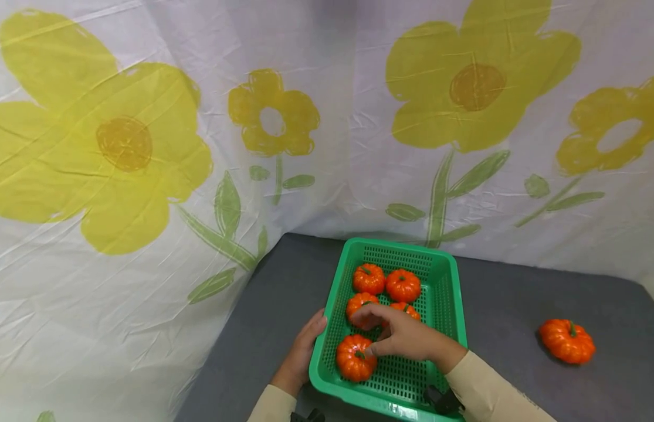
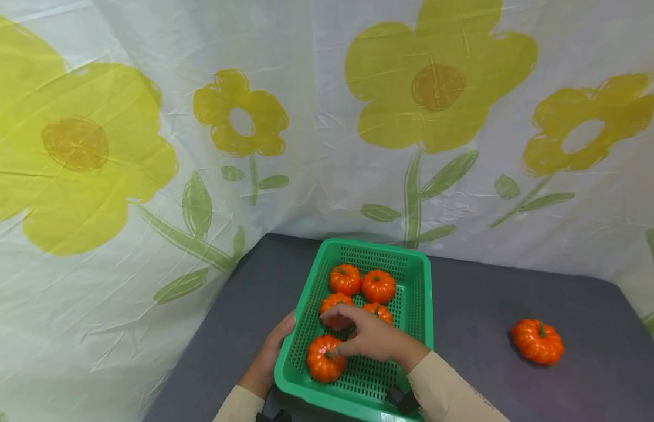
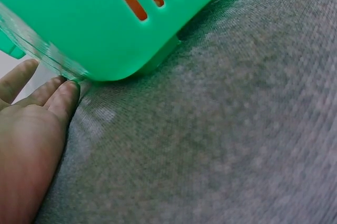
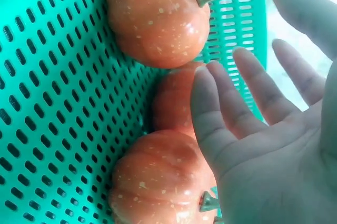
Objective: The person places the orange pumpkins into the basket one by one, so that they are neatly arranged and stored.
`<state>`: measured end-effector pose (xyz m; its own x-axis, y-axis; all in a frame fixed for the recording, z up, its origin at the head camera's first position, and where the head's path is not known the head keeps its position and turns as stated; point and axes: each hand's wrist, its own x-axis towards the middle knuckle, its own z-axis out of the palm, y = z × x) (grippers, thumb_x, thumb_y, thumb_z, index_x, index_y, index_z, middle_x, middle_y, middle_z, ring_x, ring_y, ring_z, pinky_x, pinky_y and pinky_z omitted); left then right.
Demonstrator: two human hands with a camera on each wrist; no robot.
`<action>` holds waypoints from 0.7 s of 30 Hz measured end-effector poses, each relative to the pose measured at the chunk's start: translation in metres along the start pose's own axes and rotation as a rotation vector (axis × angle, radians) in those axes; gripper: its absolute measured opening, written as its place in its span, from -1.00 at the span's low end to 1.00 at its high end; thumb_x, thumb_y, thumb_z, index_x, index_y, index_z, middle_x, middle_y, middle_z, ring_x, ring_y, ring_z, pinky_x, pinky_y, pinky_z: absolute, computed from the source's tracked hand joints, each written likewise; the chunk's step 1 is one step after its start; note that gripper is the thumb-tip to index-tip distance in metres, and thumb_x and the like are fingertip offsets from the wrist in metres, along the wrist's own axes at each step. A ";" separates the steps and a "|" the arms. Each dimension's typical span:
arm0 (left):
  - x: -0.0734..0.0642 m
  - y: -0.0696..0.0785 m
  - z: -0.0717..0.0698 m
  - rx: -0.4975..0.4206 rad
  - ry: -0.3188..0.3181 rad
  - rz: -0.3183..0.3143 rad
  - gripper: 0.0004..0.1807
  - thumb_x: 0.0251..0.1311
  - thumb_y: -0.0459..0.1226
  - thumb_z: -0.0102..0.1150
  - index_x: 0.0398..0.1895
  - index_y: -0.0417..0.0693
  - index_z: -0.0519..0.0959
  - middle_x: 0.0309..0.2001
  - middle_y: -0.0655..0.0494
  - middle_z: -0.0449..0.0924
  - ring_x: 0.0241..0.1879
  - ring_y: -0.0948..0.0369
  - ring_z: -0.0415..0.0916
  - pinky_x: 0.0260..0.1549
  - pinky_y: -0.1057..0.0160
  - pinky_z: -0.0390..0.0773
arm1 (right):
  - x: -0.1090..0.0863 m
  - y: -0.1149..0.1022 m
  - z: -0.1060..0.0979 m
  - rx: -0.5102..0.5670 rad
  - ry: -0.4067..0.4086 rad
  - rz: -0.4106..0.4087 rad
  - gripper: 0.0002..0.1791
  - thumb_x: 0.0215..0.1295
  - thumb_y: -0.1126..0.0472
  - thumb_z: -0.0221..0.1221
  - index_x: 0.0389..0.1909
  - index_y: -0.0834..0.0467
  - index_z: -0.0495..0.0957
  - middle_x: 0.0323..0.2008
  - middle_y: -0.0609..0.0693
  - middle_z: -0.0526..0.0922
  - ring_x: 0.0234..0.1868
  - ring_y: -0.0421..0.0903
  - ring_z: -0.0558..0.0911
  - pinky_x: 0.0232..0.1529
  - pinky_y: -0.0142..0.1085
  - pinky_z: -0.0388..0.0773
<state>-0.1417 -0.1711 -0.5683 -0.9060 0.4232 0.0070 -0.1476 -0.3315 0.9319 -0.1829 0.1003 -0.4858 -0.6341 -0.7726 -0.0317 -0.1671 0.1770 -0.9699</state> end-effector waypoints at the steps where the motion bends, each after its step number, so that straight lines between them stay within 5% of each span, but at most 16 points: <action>1: 0.000 -0.001 0.000 -0.003 -0.001 0.002 -0.26 0.76 0.00 -0.37 0.76 -0.26 -0.02 0.57 -0.31 0.24 0.50 -0.23 0.28 0.41 0.02 0.45 | 0.000 0.000 0.000 0.003 0.004 -0.006 -0.41 0.44 0.33 0.42 0.43 0.26 0.49 0.33 0.30 0.51 0.29 0.38 0.50 0.09 0.05 0.70; 14: 0.002 -0.002 -0.002 -0.007 -0.012 -0.002 -0.26 0.75 0.02 -0.40 0.79 -0.17 -0.07 0.65 -0.30 0.11 0.57 -0.20 0.17 0.46 0.02 0.37 | -0.007 -0.005 -0.009 0.049 0.122 -0.069 -0.44 0.53 0.25 0.37 0.43 0.35 0.47 0.33 0.28 0.55 0.23 0.41 0.58 0.14 0.09 0.64; 21: 0.001 0.000 -0.001 -0.022 -0.017 -0.020 -0.25 0.77 0.02 -0.41 0.78 -0.24 -0.10 0.64 -0.34 0.11 0.55 -0.18 0.21 0.44 0.04 0.39 | -0.011 -0.003 -0.013 0.109 0.170 -0.128 -0.47 0.53 0.41 0.31 0.44 0.37 0.45 0.32 0.45 0.50 0.19 0.54 0.53 0.11 -0.01 0.70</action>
<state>-0.1428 -0.1721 -0.5684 -0.8961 0.4439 -0.0053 -0.1744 -0.3412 0.9237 -0.1854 0.1159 -0.4799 -0.7329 -0.6688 0.1250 -0.1772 0.0102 -0.9841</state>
